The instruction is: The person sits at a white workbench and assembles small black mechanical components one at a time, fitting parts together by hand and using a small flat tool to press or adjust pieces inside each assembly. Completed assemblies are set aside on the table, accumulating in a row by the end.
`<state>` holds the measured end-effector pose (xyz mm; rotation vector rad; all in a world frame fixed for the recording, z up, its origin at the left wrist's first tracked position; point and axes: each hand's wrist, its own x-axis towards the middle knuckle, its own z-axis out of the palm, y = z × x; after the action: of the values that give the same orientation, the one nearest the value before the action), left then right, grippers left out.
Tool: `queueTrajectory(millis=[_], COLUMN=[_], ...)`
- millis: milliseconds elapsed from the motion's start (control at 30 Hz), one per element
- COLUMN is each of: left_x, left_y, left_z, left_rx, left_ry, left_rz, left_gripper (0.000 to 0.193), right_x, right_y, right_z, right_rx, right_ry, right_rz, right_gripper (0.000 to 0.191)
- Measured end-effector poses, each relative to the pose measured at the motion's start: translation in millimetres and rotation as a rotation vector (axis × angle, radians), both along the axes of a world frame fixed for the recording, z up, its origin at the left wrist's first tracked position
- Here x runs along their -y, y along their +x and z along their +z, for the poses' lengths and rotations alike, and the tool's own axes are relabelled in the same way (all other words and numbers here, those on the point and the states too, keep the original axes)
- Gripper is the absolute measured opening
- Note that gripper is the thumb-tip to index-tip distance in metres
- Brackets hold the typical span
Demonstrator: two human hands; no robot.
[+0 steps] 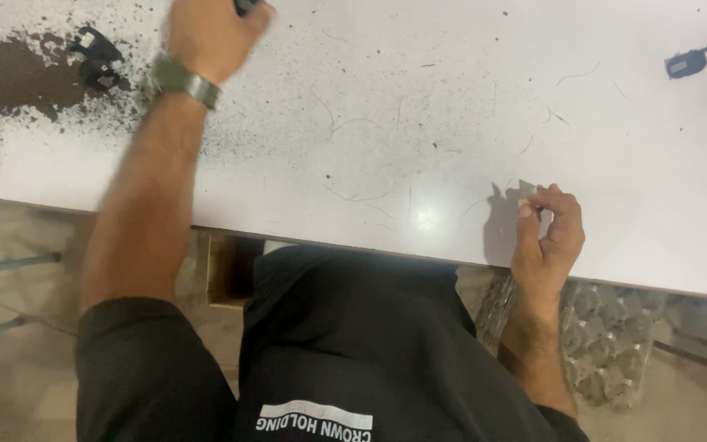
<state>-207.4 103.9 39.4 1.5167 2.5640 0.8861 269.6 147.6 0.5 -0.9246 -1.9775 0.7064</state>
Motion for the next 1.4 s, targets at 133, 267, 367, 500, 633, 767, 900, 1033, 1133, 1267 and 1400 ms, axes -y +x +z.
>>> queueTrajectory(millis=[133,267,367,500,633,767,900,1033,1133,1267,1400], left_x=[33,72,82,96,120,114,97,100,106,108,108], left_y=[100,187,217,229,231,228,225,225,228,233,235], left_z=[-28,-30,-12,3,-6,-12,-12,-17,-20,-19,-19], left_rx=[0.121,0.072,0.033,-0.014,0.009,-0.153,-0.112,-0.073,-0.055,-0.098,-0.047], left_ry=[-0.158,-0.016,0.156,0.201,0.031,0.070,0.032,0.136,0.199,0.221,0.244], left_rz=[-0.343,-0.488,-0.450,-0.407,-0.509,-0.653,-0.563,-0.529,-0.533,-0.476,-0.440], left_gripper=[0.035,0.034,0.050,0.067,0.042,0.053,0.056,0.034,0.026,0.027,0.026], right_x=[1,10,21,35,41,40,40,41,44,47,54], right_y=[-3,-12,-20,-38,-52,-68,-81,-80,-76,-70,-59], right_z=[9,18,22,24,26,26,24,23,20,15,10], right_rx=[0.127,0.202,0.252,0.322,0.440,0.454,0.442,0.431,0.425,0.436,0.314], right_ry=[0.061,0.125,0.144,0.187,0.202,0.207,0.204,0.185,0.154,0.172,0.208], right_rz=[0.099,0.124,0.186,0.246,0.231,0.251,0.233,0.227,0.205,0.181,0.170], right_gripper=[0.020,0.025,0.025,0.037,0.061,0.062,0.051,0.043,0.041,0.043,0.042])
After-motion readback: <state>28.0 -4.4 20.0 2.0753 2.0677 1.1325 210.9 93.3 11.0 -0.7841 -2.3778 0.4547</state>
